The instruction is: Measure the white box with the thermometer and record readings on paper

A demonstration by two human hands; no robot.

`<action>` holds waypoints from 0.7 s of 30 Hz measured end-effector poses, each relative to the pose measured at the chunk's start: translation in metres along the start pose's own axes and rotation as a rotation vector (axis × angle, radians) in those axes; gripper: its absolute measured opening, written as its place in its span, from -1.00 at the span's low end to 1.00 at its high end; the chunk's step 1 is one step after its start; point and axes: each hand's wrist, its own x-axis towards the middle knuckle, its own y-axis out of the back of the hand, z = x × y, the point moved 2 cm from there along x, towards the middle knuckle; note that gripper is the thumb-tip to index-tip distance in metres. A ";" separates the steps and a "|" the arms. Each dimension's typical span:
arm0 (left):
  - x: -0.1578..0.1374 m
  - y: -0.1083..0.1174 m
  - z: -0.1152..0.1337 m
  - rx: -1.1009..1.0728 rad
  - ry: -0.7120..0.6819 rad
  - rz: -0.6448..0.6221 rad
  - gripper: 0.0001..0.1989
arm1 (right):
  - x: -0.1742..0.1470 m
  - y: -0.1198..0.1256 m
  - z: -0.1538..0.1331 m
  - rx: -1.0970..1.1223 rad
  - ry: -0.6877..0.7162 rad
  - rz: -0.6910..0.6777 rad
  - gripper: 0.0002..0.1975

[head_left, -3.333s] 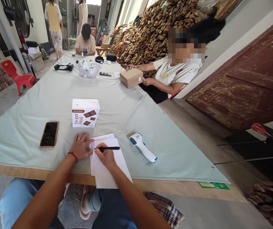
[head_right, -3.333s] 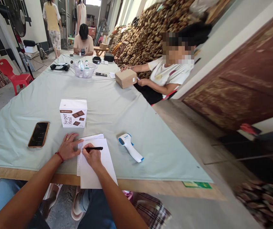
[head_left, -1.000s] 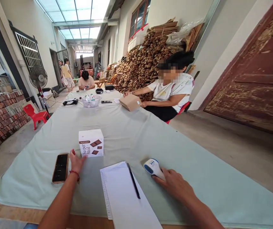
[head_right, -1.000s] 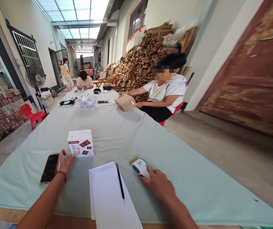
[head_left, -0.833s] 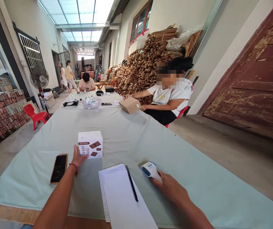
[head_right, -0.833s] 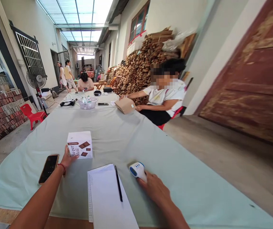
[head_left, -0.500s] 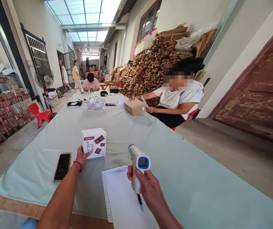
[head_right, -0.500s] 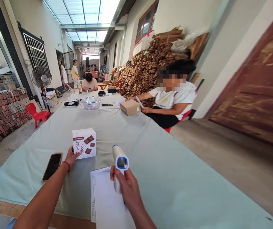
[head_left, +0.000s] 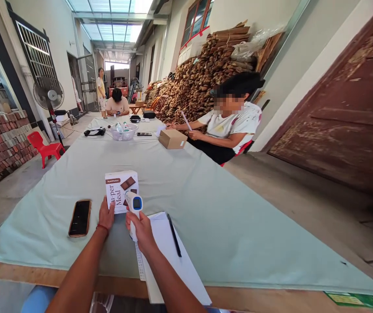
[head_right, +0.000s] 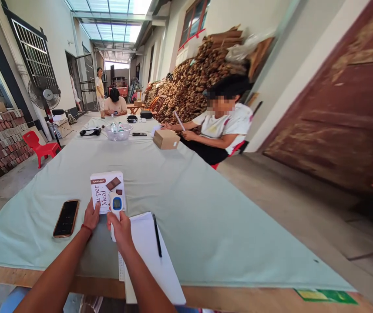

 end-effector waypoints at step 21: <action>0.007 -0.002 -0.016 0.000 0.018 -0.026 -0.58 | 0.049 -0.002 0.022 -0.204 -0.068 0.100 -0.77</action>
